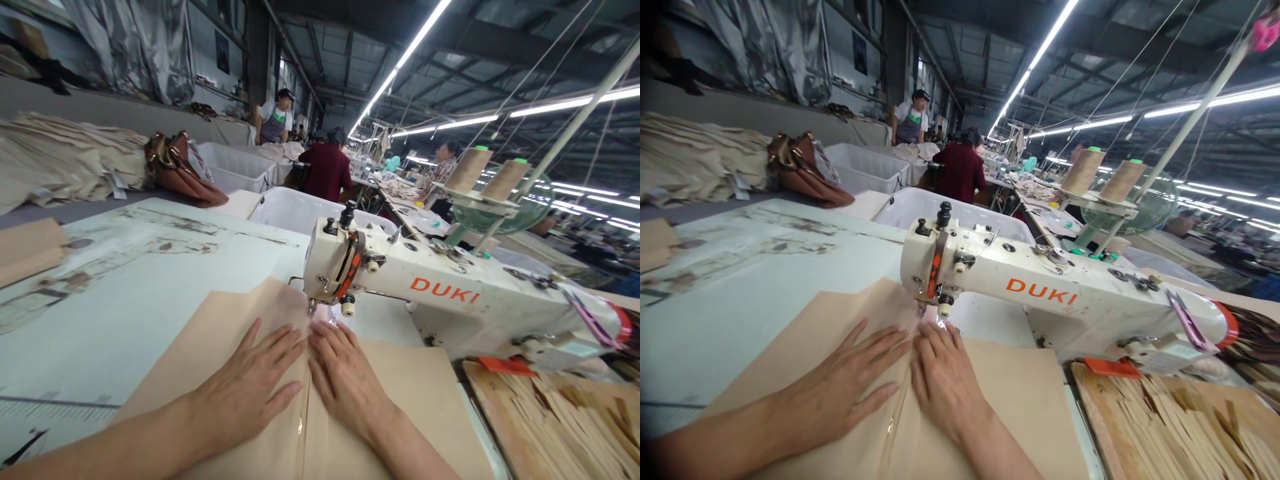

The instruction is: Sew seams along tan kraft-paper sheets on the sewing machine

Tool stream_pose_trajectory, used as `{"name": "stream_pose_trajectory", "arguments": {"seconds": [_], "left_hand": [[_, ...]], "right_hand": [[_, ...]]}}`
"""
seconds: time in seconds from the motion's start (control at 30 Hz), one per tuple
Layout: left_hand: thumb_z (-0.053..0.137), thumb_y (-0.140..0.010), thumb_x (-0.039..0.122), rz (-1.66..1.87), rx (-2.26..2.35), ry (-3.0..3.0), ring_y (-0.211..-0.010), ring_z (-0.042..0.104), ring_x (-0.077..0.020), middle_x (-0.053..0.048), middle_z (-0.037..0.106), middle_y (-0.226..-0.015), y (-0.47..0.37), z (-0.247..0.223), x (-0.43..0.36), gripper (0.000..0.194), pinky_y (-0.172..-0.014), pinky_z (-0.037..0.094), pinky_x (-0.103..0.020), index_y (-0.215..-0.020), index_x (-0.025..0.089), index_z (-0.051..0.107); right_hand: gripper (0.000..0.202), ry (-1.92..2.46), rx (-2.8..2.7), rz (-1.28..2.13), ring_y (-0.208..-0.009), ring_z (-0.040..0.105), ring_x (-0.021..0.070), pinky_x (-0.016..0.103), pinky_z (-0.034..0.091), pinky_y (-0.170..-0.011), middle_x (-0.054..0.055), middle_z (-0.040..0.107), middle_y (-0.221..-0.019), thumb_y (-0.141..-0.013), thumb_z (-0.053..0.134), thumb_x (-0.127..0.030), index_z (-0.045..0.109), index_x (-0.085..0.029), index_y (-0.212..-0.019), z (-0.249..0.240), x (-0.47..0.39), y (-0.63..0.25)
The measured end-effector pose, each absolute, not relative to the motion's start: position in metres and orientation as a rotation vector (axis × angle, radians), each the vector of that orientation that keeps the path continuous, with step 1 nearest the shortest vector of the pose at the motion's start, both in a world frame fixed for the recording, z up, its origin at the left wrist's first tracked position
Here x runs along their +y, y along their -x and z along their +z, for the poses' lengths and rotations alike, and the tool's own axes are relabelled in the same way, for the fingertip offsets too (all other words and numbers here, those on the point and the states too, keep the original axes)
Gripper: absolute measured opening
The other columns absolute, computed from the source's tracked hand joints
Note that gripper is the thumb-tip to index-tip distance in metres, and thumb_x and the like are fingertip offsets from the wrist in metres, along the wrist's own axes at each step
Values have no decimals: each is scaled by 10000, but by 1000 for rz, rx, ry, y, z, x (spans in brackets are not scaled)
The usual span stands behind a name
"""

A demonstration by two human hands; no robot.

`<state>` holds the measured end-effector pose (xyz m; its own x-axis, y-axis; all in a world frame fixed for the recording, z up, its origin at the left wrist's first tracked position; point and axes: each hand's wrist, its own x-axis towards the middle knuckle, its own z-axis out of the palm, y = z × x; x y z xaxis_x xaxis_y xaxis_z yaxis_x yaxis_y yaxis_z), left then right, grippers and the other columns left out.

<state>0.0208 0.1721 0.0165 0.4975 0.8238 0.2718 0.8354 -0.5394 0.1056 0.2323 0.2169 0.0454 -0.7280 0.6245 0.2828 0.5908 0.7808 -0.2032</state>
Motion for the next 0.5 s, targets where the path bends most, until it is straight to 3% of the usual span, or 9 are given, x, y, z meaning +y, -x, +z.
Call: {"name": "stream_pose_trajectory", "arguments": {"seconds": [0.33,0.5], "left_hand": [[387,-1017,491,-398,-1461,2734,-1386,402,-282,-42,374,-1536,-16,24,177,535,-1152,228,-594,-1500,265,345],[413,-1012,444,-394,-1502,2808,-1420,340,-290,-15,308,-1568,-15,25,198,555,-1142,235,-643,-1527,300,262]], "right_hand": [[338,942,-2681,121,-1355,418,218,448,263,-1202,84,498,-1432,-913,457,-137,532,-153,-1242,40,224,-238],[372,953,-2678,89,-1326,458,230,464,328,-1164,130,531,-1388,-930,425,-129,501,-130,-1294,39,245,-236]]}}
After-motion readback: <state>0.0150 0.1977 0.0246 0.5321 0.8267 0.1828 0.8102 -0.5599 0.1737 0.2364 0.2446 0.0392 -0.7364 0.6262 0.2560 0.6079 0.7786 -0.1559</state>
